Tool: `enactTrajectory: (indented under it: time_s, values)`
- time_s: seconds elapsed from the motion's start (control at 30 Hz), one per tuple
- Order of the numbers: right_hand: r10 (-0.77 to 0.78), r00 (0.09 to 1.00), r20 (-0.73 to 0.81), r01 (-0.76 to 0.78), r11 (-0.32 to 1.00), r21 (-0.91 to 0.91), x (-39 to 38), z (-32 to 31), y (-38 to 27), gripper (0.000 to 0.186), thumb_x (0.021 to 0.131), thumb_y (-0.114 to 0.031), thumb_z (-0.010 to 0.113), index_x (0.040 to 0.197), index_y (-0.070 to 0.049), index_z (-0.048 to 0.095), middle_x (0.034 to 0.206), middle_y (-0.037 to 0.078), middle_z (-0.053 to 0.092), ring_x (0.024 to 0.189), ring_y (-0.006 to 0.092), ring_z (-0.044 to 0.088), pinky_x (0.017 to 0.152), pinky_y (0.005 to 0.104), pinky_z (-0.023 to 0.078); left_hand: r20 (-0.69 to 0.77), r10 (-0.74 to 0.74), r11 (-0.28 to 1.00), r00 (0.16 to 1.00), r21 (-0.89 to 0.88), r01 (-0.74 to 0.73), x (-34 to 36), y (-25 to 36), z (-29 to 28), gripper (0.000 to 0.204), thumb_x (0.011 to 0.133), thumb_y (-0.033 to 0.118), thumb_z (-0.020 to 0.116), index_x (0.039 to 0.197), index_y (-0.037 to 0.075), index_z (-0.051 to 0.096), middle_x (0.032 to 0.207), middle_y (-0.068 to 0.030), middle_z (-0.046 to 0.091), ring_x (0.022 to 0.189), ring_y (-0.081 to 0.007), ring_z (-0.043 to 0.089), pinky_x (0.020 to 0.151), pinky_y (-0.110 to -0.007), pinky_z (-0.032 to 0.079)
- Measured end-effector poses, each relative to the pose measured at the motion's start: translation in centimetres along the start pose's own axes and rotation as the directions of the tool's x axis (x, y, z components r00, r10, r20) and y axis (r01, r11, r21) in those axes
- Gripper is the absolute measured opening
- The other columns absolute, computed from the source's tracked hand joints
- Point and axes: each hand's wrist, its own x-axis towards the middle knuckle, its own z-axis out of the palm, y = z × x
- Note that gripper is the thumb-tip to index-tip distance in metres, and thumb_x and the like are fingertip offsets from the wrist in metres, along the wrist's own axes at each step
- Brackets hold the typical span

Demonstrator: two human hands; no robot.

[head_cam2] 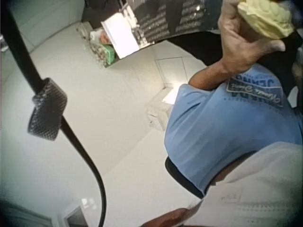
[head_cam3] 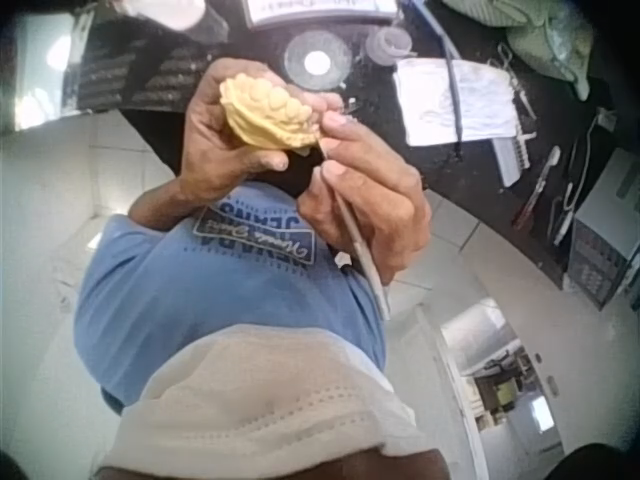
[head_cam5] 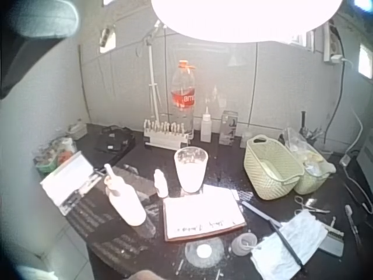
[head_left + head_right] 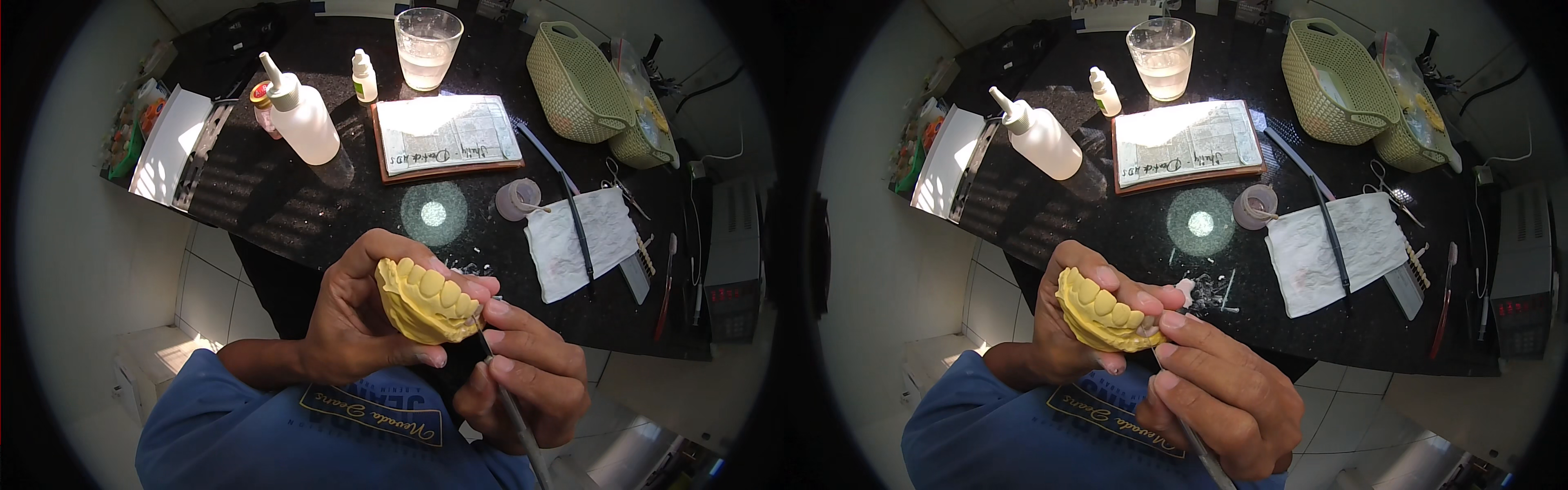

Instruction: Applying and sculpting pink dental modeling wax to a yellow dental arch plaster cast to construct a prosthetic gingival matrix.

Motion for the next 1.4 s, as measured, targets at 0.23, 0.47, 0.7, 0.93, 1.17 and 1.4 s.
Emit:
enactTrajectory:
  time_s: [0.23, 0.47, 0.7, 0.93, 1.17, 1.4]
  values:
    - [-0.023, 1.0, -0.019, 0.024, 1.0, 0.006, 0.1, 0.2, 0.3, 0.02, 0.082, -0.004, 0.067, 0.092, 0.002, 0.05, 0.087, 0.018, 0.058, 0.085, 0.0329, 0.069, 0.077, 0.0403, 0.061, 0.006, -0.004, 1.0, 1.0, 0.003, 0.004, 0.0, 0.1, 0.0, 0.06, 0.072, -0.003, 0.077, 0.117, 0.009, 0.039, 0.114, -0.0183, 0.063, 0.122, -0.0358, 0.052, 0.105, -0.051, 0.043]
    - [-0.016, 0.998, 0.053, 0.018, 0.999, -0.032, 0.3, -0.3, 0.0, 0.021, 0.083, -0.004, 0.066, 0.094, 0.001, 0.048, 0.09, 0.018, 0.057, 0.087, 0.0329, 0.068, 0.079, 0.0413, 0.06, 0.011, -0.011, 1.0, 1.0, -0.001, 0.011, 0.1, 0.1, 0.0, 0.059, 0.073, -0.003, 0.076, 0.117, 0.009, 0.038, 0.115, -0.0185, 0.062, 0.122, -0.0355, 0.052, 0.105, -0.051, 0.043]
    - [0.108, 0.985, -0.134, -0.083, 0.98, 0.179, 0.1, -0.1, 0.0, 0.027, 0.076, -0.001, 0.075, 0.094, -0.001, 0.055, 0.091, 0.017, 0.064, 0.09, 0.0325, 0.069, 0.076, 0.0386, 0.062, -0.123, -0.185, 0.973, 0.975, -0.159, 0.165, -0.4, 0.3, 0.3, 0.064, 0.071, 0.009, 0.082, 0.115, 0.01, 0.036, 0.113, -0.019, 0.063, 0.118, -0.0324, 0.056, 0.101, -0.047, 0.047]
    - [0.047, 0.998, 0.045, -0.051, 0.993, 0.103, 0.1, -0.6, 0.1, 0.022, 0.087, -0.003, 0.061, 0.098, 0.003, 0.044, 0.094, 0.019, 0.053, 0.093, 0.0334, 0.065, 0.081, 0.0478, 0.059, -0.161, -0.262, 0.933, 0.952, -0.296, 0.206, -0.4, 0.0, 0.4, 0.067, 0.07, 0.009, 0.084, 0.115, 0.01, 0.035, 0.113, -0.0208, 0.063, 0.111, -0.0278, 0.061, 0.101, -0.044, 0.048]
    - [-0.007, 1.0, -0.002, 0.007, 1.0, 0.016, 0.6, -0.2, 0.0, 0.019, 0.082, -0.004, 0.066, 0.091, 0.002, 0.051, 0.086, 0.018, 0.06, 0.083, 0.0316, 0.069, 0.074, 0.036, 0.061, -0.17, -0.216, 0.963, 0.961, -0.197, 0.182, -0.4, -0.1, 0.6, 0.066, 0.069, 0.009, 0.084, 0.115, 0.009, 0.037, 0.113, -0.0207, 0.063, 0.111, -0.0284, 0.061, 0.101, -0.045, 0.047]
    - [-0.004, 1.0, -0.009, 0.004, 0.998, -0.065, 0.8, -0.2, -0.3, 0.018, 0.081, -0.003, 0.066, 0.09, 0.001, 0.052, 0.084, 0.018, 0.06, 0.081, 0.0305, 0.069, 0.072, 0.0355, 0.061, -0.008, -0.059, 0.995, 0.998, -0.081, 0.058, 0.3, -0.3, -0.4, 0.058, 0.073, 0.001, 0.077, 0.115, 0.007, 0.038, 0.117, -0.0225, 0.06, 0.121, -0.032, 0.054, 0.104, -0.047, 0.044]
